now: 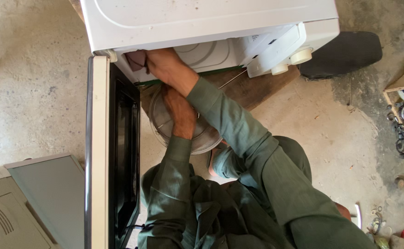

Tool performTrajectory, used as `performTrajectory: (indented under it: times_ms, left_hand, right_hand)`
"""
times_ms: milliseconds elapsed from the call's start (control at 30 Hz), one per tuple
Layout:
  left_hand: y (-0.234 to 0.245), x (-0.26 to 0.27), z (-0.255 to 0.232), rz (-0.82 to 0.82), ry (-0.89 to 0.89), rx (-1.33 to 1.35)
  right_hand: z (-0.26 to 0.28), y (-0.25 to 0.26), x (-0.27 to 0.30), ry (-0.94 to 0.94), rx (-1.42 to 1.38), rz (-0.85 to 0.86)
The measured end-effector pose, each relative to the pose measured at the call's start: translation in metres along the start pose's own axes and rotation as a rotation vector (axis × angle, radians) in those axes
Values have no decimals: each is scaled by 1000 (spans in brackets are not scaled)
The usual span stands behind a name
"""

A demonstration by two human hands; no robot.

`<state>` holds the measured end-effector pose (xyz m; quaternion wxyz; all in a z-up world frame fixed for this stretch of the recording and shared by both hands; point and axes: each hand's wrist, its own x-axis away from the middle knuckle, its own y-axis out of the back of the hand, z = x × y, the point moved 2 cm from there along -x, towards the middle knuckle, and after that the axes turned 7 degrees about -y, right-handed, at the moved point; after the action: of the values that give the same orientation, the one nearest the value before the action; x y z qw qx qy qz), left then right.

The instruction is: The person wipes the interior of a white microwave with a cloth, focusing on the control panel, door frame, and glass turntable. The microwave door remains open throughout the sequence.

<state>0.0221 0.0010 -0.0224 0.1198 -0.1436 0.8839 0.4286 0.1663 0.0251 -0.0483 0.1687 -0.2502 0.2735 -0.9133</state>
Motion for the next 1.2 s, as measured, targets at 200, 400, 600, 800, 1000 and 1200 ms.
performTrajectory:
  times_ms: [200, 400, 600, 800, 1000, 1200]
  left_hand:
    - [-9, -2, 5, 6, 16, -11]
    - [-1, 0, 1, -40, -4, -20]
    - [29, -10, -21, 94, 124, 5]
    - [21, -6, -18, 74, 130, -23]
    - [-27, 2, 21, 83, 110, -5]
    - [-21, 2, 13, -9, 35, 18]
  right_hand:
    - [23, 18, 35, 201, 90, 204]
    - [26, 34, 65, 220, -226, 267]
    - [66, 117, 94, 490, -213, -13]
    - [66, 104, 94, 419, -804, 18]
    - [20, 20, 72, 108, -615, 290]
    - [30, 15, 79, 135, -500, 221]
